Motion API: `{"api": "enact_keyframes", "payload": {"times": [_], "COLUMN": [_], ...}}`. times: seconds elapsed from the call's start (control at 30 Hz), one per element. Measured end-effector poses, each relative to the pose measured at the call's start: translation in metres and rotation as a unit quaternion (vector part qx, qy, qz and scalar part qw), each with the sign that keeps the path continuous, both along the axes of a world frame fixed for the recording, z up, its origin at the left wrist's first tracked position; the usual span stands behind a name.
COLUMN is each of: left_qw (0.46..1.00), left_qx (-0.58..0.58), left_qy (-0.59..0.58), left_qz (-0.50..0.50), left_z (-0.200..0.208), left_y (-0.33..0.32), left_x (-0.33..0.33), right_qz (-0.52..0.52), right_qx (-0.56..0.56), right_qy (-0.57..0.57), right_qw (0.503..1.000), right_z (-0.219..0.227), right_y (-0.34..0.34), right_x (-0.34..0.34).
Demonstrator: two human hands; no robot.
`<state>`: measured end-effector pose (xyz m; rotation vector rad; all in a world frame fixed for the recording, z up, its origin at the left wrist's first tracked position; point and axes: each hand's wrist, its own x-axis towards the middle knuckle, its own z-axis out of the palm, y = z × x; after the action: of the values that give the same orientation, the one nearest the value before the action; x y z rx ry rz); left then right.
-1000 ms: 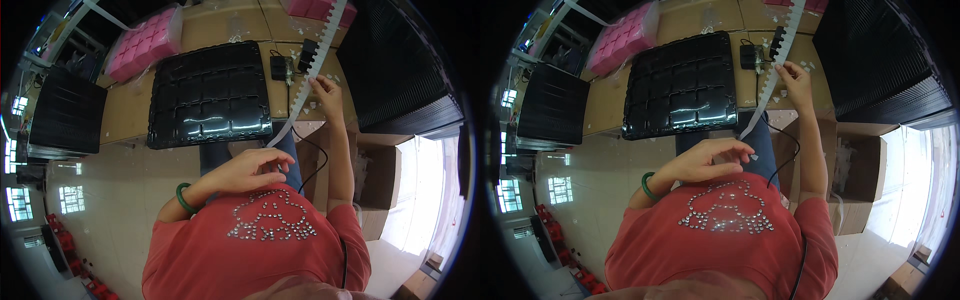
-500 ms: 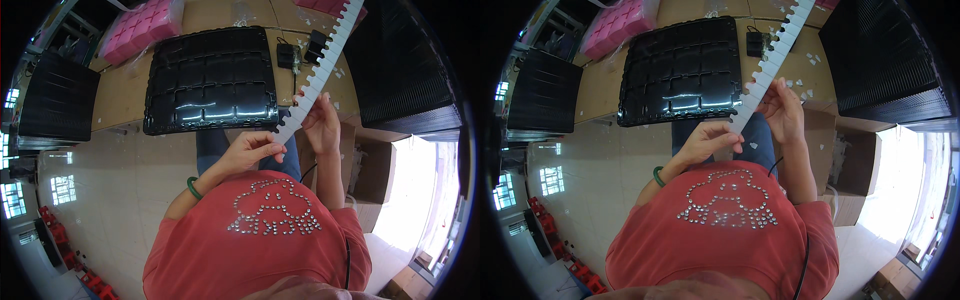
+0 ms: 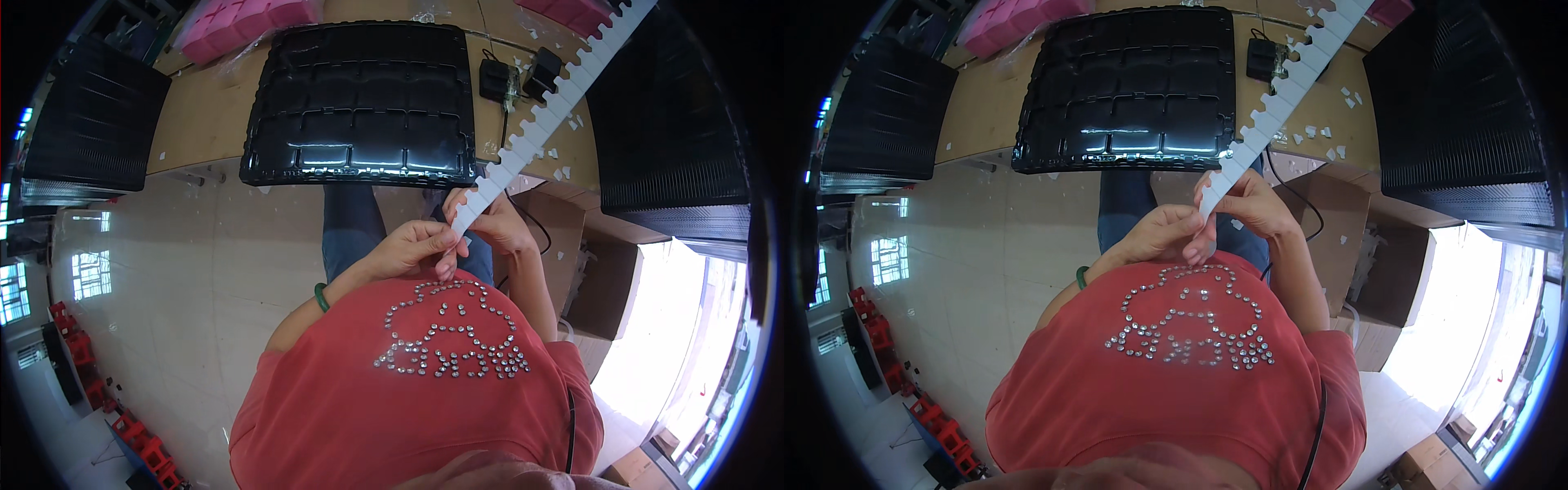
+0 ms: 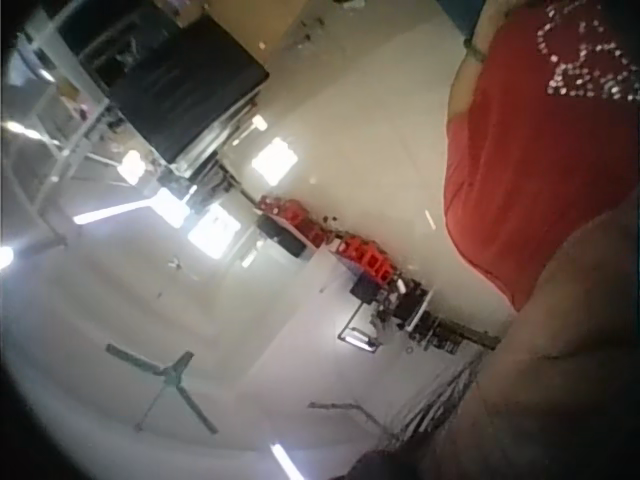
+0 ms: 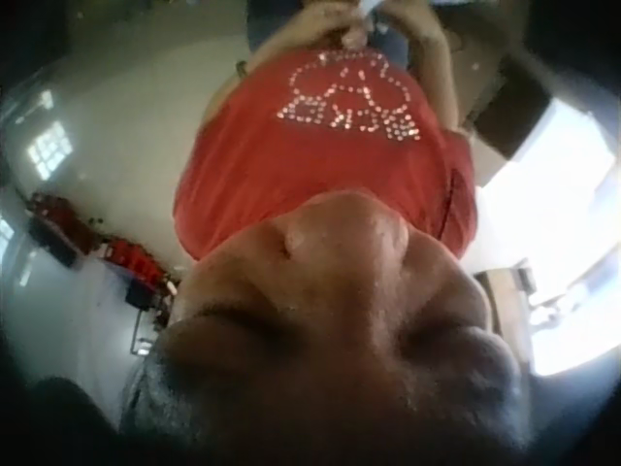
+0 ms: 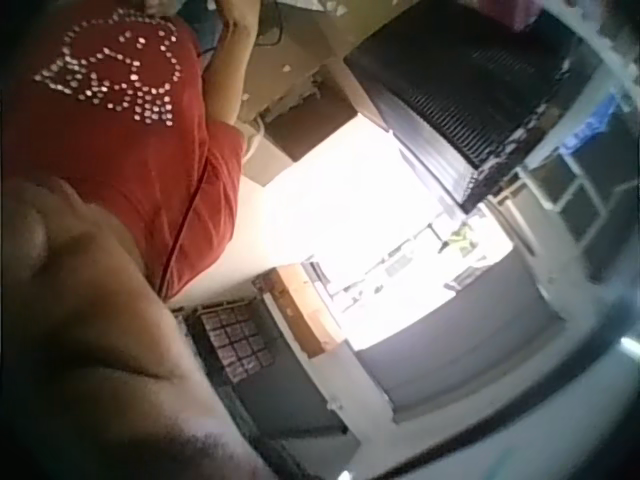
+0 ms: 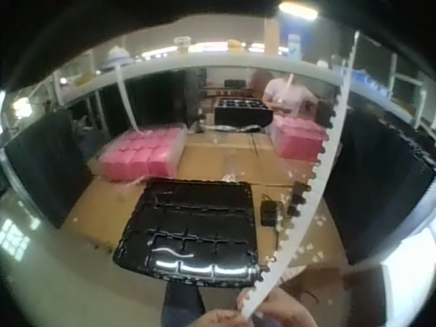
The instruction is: The recorder is assembling an electronic panel by inserting pink components into a grid frame and applying adhesive strips.
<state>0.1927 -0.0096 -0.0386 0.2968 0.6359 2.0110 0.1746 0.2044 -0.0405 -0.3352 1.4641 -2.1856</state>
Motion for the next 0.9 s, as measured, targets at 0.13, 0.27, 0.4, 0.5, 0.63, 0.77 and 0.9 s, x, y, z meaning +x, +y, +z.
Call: {"api": "enact_keyframes", "payload": {"times": [0.13, 0.27, 0.4, 0.5, 0.63, 0.77, 0.9], "left_qw": [0.986, 0.954, 0.953, 0.956, 0.962, 0.965, 0.964], "left_qx": [-0.144, -0.199, -0.175, -0.151, -0.140, -0.131, -0.130], "left_qy": [0.076, 0.202, 0.235, 0.238, 0.219, 0.210, 0.218], "left_qz": [0.046, 0.102, 0.073, 0.079, 0.082, 0.083, 0.083], "left_z": [0.004, 0.012, 0.012, 0.003, 0.000, -0.002, -0.003], "left_y": [-0.014, -0.020, -0.016, -0.014, -0.018, -0.018, -0.017], "left_x": [-0.003, 0.000, -0.002, -0.003, -0.002, -0.002, -0.002], "right_qz": [-0.062, -0.179, -0.190, -0.142, -0.113, -0.113, -0.122], "right_qx": [0.083, 0.218, 0.407, 0.502, 0.556, 0.581, 0.593], "right_qy": [-0.024, 0.086, 0.195, 0.340, 0.384, 0.421, 0.422], "right_qw": [0.994, 0.956, 0.872, 0.783, 0.729, 0.687, 0.675], "right_z": [0.023, 0.047, 0.067, 0.063, 0.053, 0.049, 0.049], "right_y": [0.005, 0.012, -0.001, -0.011, -0.021, -0.025, -0.026], "right_x": [0.001, -0.020, -0.056, -0.081, -0.096, -0.097, -0.096]}}
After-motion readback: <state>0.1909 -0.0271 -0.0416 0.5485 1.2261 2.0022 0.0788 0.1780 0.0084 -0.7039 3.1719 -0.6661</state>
